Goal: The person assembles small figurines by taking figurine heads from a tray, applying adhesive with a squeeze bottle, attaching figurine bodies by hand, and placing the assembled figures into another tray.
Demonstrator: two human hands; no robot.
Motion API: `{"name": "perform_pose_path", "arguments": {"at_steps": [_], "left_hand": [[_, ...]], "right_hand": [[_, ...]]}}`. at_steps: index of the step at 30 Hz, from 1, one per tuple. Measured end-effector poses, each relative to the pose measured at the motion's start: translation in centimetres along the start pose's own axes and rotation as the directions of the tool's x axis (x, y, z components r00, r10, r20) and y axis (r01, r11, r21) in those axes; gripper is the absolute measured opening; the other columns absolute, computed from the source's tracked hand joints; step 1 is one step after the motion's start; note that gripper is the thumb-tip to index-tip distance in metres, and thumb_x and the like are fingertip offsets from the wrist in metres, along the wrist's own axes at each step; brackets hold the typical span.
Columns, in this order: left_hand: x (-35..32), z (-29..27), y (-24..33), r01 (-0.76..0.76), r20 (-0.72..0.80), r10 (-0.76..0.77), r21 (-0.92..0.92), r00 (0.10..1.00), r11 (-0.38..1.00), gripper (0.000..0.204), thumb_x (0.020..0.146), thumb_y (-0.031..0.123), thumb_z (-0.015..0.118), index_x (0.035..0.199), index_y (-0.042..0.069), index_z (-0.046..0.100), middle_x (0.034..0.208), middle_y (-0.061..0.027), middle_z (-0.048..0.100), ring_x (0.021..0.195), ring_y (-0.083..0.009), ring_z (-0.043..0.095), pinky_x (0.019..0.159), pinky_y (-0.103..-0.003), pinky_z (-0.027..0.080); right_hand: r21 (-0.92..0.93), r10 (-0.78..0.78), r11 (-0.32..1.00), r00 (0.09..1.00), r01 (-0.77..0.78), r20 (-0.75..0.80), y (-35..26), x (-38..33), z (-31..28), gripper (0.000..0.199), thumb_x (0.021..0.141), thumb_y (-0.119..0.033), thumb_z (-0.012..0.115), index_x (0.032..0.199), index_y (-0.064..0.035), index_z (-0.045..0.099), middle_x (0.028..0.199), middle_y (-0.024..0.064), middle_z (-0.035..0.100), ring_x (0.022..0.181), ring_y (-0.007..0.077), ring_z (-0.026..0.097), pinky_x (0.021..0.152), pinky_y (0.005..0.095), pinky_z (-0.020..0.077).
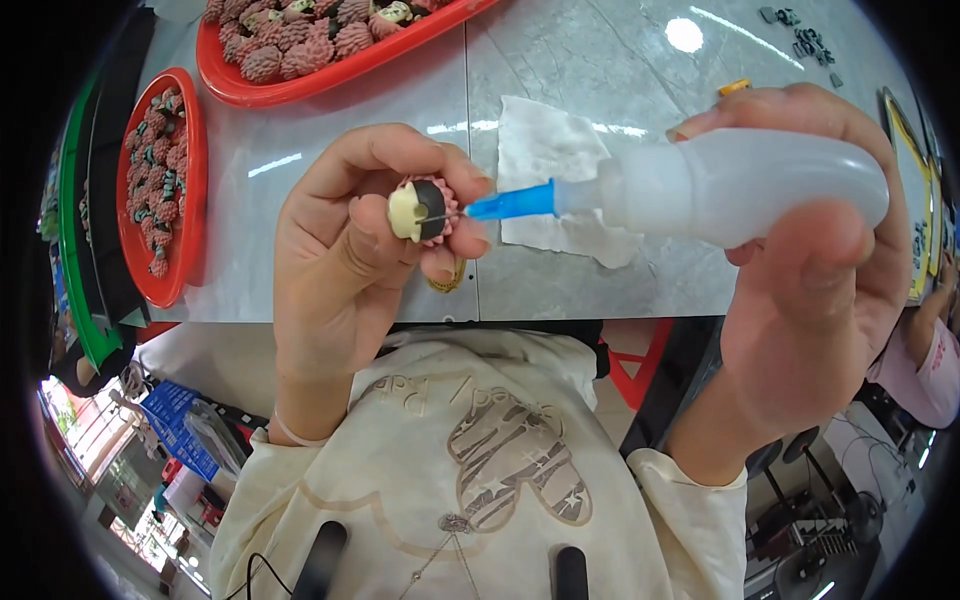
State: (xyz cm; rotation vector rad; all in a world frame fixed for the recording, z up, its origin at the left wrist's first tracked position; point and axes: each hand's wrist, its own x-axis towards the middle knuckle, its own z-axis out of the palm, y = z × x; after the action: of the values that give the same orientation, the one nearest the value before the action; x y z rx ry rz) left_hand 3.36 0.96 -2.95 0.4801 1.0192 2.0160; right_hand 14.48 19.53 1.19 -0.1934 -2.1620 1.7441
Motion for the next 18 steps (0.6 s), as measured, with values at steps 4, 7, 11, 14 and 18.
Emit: {"name": "perform_pose_path", "arguments": {"at_steps": [4,7,11,14,18], "left_hand": [[0.1,0.3,-0.1,0.011,0.004,-0.011,0.021,1.0,1.0,0.037,0.078,0.027,0.051,0.098,-0.003,0.043,0.09,-0.0179,0.05,0.069,-0.015,0.054,0.053,-0.018,0.044],[0.1,0.3,-0.2,0.008,0.004,-0.008,0.033,1.0,0.999,0.037,0.078,0.027,0.051,0.097,-0.004,0.043,0.089,-0.0183,0.051,0.068,-0.0145,0.054,0.053,-0.018,0.044],[0.1,0.3,0.0,0.021,0.01,-0.022,0.057,1.0,0.998,0.037,0.077,0.027,0.051,0.096,-0.005,0.044,0.088,-0.0194,0.052,0.067,-0.0151,0.055,0.053,-0.018,0.045],[0.2,0.2,-0.2,0.006,0.0,-0.006,0.058,1.0,0.998,0.037,0.077,0.027,0.052,0.095,-0.005,0.044,0.088,-0.0206,0.052,0.066,-0.0159,0.056,0.052,-0.018,0.045],[0.2,0.3,-0.1,0.012,0.004,-0.012,0.072,1.0,0.997,0.037,0.077,0.028,0.052,0.094,-0.005,0.045,0.088,-0.0212,0.053,0.065,-0.0161,0.057,0.051,-0.017,0.044]], "right_hand": [[-0.064,0.023,0.998,1.0,-0.023,-0.011,0.1,0.1,0.0,0.044,0.081,-0.034,0.042,0.099,0.0056,0.042,0.093,0.0171,0.041,0.092,0.0212,0.042,0.073,0.0242,0.0379],[-0.055,0.013,0.998,0.999,-0.015,-0.032,0.0,0.0,0.3,0.045,0.08,-0.035,0.042,0.098,0.0064,0.042,0.091,0.0175,0.043,0.089,0.0219,0.044,0.072,0.0256,0.039],[-0.2,-0.082,0.977,0.997,0.079,-0.003,-0.7,-0.2,0.4,0.044,0.079,-0.033,0.044,0.096,0.0081,0.044,0.091,0.019,0.044,0.084,0.0235,0.046,0.07,0.0278,0.0402],[-0.217,-0.308,0.92,0.944,0.327,0.115,-0.9,-0.2,0.3,0.042,0.078,-0.028,0.045,0.095,0.0101,0.046,0.09,0.0213,0.046,0.081,0.0244,0.047,0.069,0.0291,0.0404],[-0.201,-0.354,0.914,0.935,0.352,0.027,-0.6,-1.1,0.3,0.04,0.076,-0.024,0.046,0.094,0.0112,0.048,0.087,0.0226,0.049,0.076,0.0237,0.047,0.066,0.029,0.0397]]}}
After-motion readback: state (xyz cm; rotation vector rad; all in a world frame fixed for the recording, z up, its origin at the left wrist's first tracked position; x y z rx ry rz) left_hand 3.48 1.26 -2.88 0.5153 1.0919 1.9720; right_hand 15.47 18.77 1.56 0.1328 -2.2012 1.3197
